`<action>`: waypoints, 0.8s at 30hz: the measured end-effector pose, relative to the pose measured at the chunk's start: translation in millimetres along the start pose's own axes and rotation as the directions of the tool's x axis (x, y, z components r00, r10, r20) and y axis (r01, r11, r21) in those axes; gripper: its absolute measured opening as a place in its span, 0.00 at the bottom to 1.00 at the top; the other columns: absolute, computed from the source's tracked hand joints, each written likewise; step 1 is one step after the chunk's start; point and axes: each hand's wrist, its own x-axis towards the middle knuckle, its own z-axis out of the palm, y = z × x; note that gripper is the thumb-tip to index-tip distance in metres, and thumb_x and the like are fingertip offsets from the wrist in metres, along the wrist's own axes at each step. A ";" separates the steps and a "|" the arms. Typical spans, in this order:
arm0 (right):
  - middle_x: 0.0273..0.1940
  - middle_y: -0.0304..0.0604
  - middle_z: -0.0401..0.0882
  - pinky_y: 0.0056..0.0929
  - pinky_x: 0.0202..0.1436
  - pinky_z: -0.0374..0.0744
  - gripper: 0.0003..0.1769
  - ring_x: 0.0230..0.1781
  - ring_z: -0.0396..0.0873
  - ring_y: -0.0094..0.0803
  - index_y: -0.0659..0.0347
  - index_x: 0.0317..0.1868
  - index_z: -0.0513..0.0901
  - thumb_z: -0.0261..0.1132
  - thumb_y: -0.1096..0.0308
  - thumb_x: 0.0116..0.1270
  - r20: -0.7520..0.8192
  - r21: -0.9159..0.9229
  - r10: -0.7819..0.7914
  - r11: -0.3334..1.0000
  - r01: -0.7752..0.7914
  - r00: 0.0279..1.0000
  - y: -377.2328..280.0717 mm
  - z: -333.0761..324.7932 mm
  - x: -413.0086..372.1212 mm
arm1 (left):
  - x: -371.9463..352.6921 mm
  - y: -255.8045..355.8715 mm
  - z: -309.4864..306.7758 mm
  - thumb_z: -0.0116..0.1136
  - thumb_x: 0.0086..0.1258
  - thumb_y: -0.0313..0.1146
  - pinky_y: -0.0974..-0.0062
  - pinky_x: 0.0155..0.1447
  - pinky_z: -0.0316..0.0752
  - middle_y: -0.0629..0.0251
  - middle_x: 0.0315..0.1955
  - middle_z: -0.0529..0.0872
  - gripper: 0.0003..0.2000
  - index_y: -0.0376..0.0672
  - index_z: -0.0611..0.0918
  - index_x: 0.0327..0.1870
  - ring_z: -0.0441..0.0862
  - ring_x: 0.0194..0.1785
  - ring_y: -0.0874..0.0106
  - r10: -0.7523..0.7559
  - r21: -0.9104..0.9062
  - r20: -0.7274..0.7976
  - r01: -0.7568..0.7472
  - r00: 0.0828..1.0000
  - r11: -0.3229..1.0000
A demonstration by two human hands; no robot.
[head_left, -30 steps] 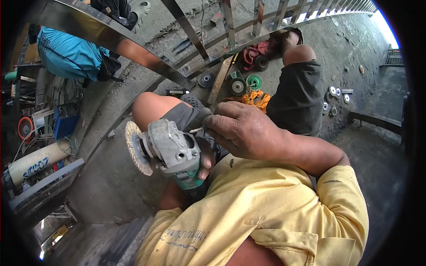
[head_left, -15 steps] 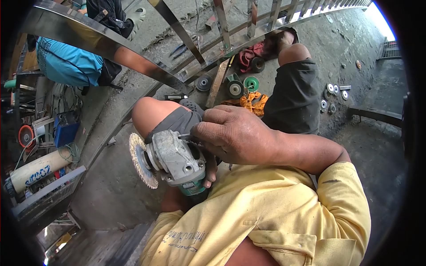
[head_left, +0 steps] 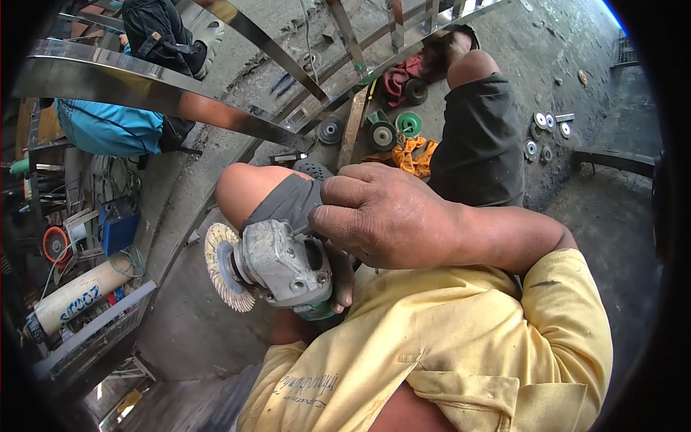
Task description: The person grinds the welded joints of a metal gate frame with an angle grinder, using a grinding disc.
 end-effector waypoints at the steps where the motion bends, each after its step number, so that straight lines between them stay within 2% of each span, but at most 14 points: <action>1: 0.33 0.42 0.72 0.41 0.37 0.78 0.11 0.33 0.77 0.44 0.57 0.35 0.77 0.70 0.67 0.55 0.006 0.024 -0.002 1.000 0.002 1.000 -0.6 -0.6 0.0 | -0.6 0.1 0.3 0.66 0.65 0.55 0.67 0.72 0.65 0.53 0.67 0.74 0.49 0.36 0.56 0.80 0.71 0.68 0.66 -0.003 0.002 -0.003 0.003 1.000 1.000; 4: 0.33 0.42 0.72 0.40 0.37 0.78 0.10 0.33 0.76 0.43 0.57 0.36 0.77 0.69 0.68 0.54 -0.013 -0.021 0.010 1.000 -0.011 1.000 -3.3 0.0 0.3 | -2.0 0.4 1.8 0.66 0.65 0.55 0.67 0.72 0.65 0.53 0.67 0.74 0.49 0.36 0.57 0.80 0.72 0.68 0.66 -0.003 0.003 -0.008 0.003 1.000 1.000; 10: 0.33 0.41 0.71 0.39 0.36 0.78 0.13 0.32 0.77 0.43 0.59 0.41 0.80 0.70 0.69 0.54 -0.026 0.133 -0.023 0.991 0.027 0.999 -2.5 0.1 -1.6 | -2.5 2.9 3.2 0.66 0.65 0.55 0.67 0.71 0.66 0.53 0.66 0.75 0.49 0.36 0.57 0.80 0.72 0.67 0.66 -0.014 0.016 -0.006 0.014 1.000 1.000; 19: 0.33 0.42 0.73 0.39 0.36 0.78 0.17 0.33 0.77 0.43 0.59 0.43 0.82 0.72 0.67 0.52 -0.003 0.045 -0.025 0.999 0.025 1.000 0.4 1.8 3.6 | 6.5 -2.4 4.0 0.66 0.65 0.54 0.67 0.70 0.67 0.53 0.66 0.75 0.48 0.36 0.57 0.80 0.73 0.66 0.66 -0.052 0.043 -0.004 0.052 0.999 0.998; 20: 0.33 0.43 0.74 0.38 0.36 0.78 0.17 0.33 0.78 0.43 0.59 0.41 0.81 0.73 0.67 0.51 0.008 0.040 -0.026 0.999 0.026 1.000 5.2 4.1 2.5 | 8.6 -2.0 2.3 0.66 0.65 0.54 0.67 0.70 0.68 0.53 0.65 0.75 0.48 0.36 0.57 0.80 0.74 0.66 0.66 -0.054 0.059 -0.003 0.054 0.999 0.997; 23: 0.36 0.45 0.78 0.42 0.43 0.80 0.10 0.40 0.80 0.45 0.58 0.36 0.78 0.68 0.65 0.57 0.058 0.022 -0.019 1.000 0.017 0.998 10.3 -0.5 3.4 | 13.4 -6.1 -3.9 0.66 0.65 0.54 0.67 0.70 0.68 0.53 0.65 0.76 0.48 0.36 0.57 0.80 0.74 0.66 0.66 -0.099 0.109 -0.014 0.099 0.995 0.989; 24: 0.36 0.47 0.78 0.43 0.42 0.80 0.11 0.39 0.80 0.47 0.60 0.39 0.77 0.69 0.68 0.58 0.042 0.060 0.017 0.998 -0.020 0.999 11.8 0.6 2.1 | 15.0 -7.1 -7.9 0.66 0.65 0.54 0.67 0.70 0.68 0.53 0.65 0.76 0.48 0.37 0.58 0.80 0.74 0.66 0.66 -0.120 0.128 -0.023 0.122 0.992 0.984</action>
